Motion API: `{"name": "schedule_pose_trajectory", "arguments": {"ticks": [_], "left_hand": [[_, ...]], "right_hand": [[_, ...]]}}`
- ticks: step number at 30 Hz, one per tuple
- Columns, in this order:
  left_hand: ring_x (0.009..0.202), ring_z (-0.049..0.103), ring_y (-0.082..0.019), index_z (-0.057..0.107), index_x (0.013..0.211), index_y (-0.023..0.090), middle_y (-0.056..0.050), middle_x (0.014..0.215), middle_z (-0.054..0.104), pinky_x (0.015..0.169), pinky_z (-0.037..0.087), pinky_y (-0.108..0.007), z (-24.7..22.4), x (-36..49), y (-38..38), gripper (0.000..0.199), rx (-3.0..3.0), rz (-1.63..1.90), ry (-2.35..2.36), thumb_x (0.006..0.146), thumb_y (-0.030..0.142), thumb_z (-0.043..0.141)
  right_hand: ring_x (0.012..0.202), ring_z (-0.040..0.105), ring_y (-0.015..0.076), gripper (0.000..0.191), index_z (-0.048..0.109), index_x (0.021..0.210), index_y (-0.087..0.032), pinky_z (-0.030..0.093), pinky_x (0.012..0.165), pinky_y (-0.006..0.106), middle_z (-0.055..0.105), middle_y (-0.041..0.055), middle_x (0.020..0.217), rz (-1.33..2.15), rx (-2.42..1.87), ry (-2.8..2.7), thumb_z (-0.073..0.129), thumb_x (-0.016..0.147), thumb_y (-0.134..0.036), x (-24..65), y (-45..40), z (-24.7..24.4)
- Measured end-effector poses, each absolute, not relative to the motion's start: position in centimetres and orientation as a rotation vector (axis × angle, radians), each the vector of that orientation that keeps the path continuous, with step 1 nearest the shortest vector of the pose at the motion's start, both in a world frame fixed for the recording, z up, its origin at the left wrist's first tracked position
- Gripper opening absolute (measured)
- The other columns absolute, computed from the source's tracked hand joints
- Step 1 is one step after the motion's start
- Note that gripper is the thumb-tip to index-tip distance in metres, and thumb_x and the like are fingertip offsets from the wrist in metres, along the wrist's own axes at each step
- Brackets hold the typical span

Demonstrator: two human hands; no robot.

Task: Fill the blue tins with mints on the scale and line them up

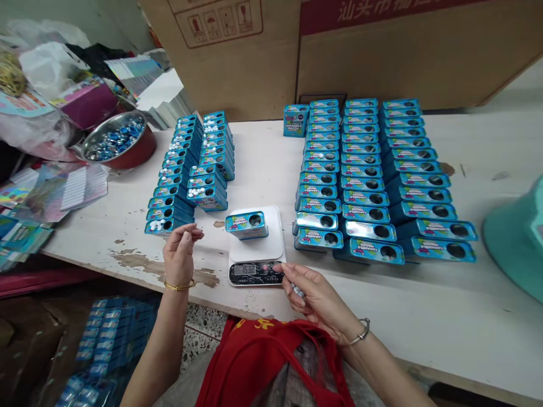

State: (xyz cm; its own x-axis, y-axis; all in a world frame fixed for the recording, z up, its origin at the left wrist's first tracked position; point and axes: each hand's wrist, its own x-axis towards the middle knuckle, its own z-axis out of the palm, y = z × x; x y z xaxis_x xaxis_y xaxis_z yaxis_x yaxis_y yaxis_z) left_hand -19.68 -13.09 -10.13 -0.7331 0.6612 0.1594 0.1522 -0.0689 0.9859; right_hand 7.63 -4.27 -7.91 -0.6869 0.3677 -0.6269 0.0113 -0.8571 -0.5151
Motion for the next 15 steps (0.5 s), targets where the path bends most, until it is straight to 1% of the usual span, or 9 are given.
{"name": "schedule_pose_trajectory", "arguments": {"ticks": [8,12,15], "left_hand": [[0.078,0.061,-0.013,0.065,0.097,0.017,-0.004,0.083,0.064,0.077,0.051,-0.027,-11.1,-19.4,-13.6,0.025,0.780,1.865,1.822,0.079,0.035,0.064],[0.078,0.061,-0.012,0.065,0.096,0.017,-0.003,0.083,0.065,0.077,0.050,-0.026,-10.9,-19.2,-13.1,0.024,0.798,1.844,1.836,0.079,0.034,0.064],[0.078,0.061,-0.012,0.065,0.095,0.018,-0.003,0.084,0.065,0.077,0.050,-0.025,-10.6,-18.7,-12.7,0.023,0.812,1.825,1.830,0.078,0.033,0.065]], "right_hand": [[0.038,0.024,-0.0003,0.029,0.064,0.096,-0.017,0.009,0.039,0.020,0.045,-0.0064,0.057,2.558,-1.146,-0.826,0.064,0.079,-0.040,6.9,-3.9,-6.5],[0.040,0.025,0.0005,0.029,0.065,0.097,-0.016,0.012,0.041,0.021,0.047,-0.0057,0.058,2.484,-1.083,-0.962,0.062,0.080,-0.039,5.4,-2.4,-4.5],[0.039,0.028,0.0013,0.030,0.065,0.095,-0.016,0.013,0.041,0.022,0.050,-0.0053,0.058,2.411,-1.022,-1.106,0.064,0.078,-0.040,3.3,-0.5,-2.9]]}}
